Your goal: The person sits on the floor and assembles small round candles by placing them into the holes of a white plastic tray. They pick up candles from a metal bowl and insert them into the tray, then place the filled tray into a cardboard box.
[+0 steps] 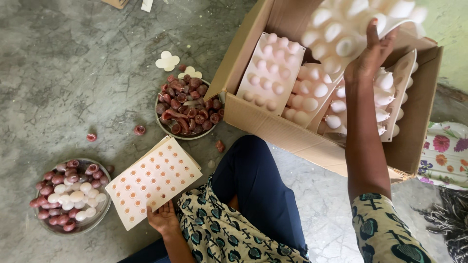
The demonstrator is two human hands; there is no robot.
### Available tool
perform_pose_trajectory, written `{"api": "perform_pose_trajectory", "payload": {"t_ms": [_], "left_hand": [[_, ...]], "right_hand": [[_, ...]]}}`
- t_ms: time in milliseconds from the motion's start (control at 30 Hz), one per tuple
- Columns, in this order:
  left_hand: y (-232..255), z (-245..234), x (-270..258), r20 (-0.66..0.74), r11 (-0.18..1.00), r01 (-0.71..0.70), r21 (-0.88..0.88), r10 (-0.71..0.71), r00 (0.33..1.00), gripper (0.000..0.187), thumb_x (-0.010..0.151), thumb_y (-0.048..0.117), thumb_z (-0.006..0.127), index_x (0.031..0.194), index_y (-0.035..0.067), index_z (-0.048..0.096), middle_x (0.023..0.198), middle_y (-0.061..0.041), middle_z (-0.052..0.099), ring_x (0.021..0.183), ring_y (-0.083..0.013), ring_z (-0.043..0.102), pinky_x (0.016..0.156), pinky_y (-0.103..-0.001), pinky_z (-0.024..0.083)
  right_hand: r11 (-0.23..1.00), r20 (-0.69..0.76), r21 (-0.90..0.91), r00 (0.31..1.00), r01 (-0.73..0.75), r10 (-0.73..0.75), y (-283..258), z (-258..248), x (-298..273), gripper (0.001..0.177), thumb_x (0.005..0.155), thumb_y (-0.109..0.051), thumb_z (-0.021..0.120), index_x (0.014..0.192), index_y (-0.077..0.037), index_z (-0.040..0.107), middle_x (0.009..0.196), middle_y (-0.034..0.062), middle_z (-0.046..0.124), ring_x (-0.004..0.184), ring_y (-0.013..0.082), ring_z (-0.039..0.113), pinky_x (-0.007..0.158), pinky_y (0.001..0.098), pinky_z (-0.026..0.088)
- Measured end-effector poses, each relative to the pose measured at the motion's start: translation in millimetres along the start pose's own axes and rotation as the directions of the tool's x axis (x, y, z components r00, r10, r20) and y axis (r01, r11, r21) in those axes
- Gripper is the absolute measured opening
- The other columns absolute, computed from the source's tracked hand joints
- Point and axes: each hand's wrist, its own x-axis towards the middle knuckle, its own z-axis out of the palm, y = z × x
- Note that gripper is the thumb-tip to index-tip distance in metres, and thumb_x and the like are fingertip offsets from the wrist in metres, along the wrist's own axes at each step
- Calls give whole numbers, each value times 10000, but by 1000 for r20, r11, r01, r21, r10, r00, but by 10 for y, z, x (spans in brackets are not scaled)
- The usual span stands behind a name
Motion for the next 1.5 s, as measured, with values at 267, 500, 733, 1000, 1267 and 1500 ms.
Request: {"api": "perform_pose_trajectory", "payload": {"t_ms": [267, 500, 733, 1000, 1267, 1500], "left_hand": [[-13, 7, 26, -22, 1000, -12, 1, 12, 1000, 543, 1025, 451, 476, 1402, 61, 497, 1333, -159, 545, 1267, -293, 558, 1136, -469, 469], [-30, -11, 32, -34, 999, -17, 31, 18, 999, 580, 1018, 469, 475, 1420, 50, 490, 1356, -167, 571, 1281, -301, 570, 1134, -464, 462], [-42, -7, 9, -34, 998, -51, 42, 52, 998, 626, 1029, 482, 500, 1448, 18, 469, 1401, -156, 564, 1321, -282, 555, 1157, -418, 462], [-11, 47, -93, -20, 997, -62, 55, 63, 998, 664, 1012, 482, 537, 1479, 23, 429, 1392, -170, 523, 1300, -291, 538, 1152, -437, 455], [11, 83, -113, -66, 996, -43, 75, 48, 997, 671, 1022, 488, 517, 1492, 18, 428, 1397, -149, 535, 1302, -279, 536, 1153, -418, 450], [23, 14, -132, -17, 990, -87, 109, 90, 996, 659, 1024, 480, 490, 1495, 25, 418, 1392, -161, 548, 1311, -290, 545, 1153, -423, 438]], "right_hand": [[824, -40, -417, 898, 384, -439, -114, -56, 120, 610, 1109, -114, 776, 1538, 72, 383, 1573, 235, 405, 1431, 285, 424, 1240, 421, 337], [542, -354, -825, 893, -160, -276, -514, -1104, 591, 494, 988, -181, 667, 1343, 91, 457, 1350, 334, 450, 1143, 375, 543, 874, 462, 533], [-354, -223, -911, 975, -212, -9, -311, -418, 67, 530, 839, -297, 740, 1286, -72, 566, 1455, 249, 415, 1382, 476, 352, 904, 749, 363], [-640, -143, -768, 981, -28, 129, -479, -512, 19, 345, 910, -457, 719, 923, -124, 808, 1173, 197, 715, 1403, 467, 420, 1006, 881, -1], [23, 398, -887, 740, 461, 542, 763, 508, -932, 409, 1119, -403, 619, 1076, -1, 684, 1069, 244, 696, 1023, 406, 647, 953, 546, 471], [246, 403, -914, 646, 323, 649, 747, 738, -1511, 324, 1025, -264, 643, 1220, -14, 573, 1164, 211, 620, 1094, 369, 596, 999, 517, 464]]}}
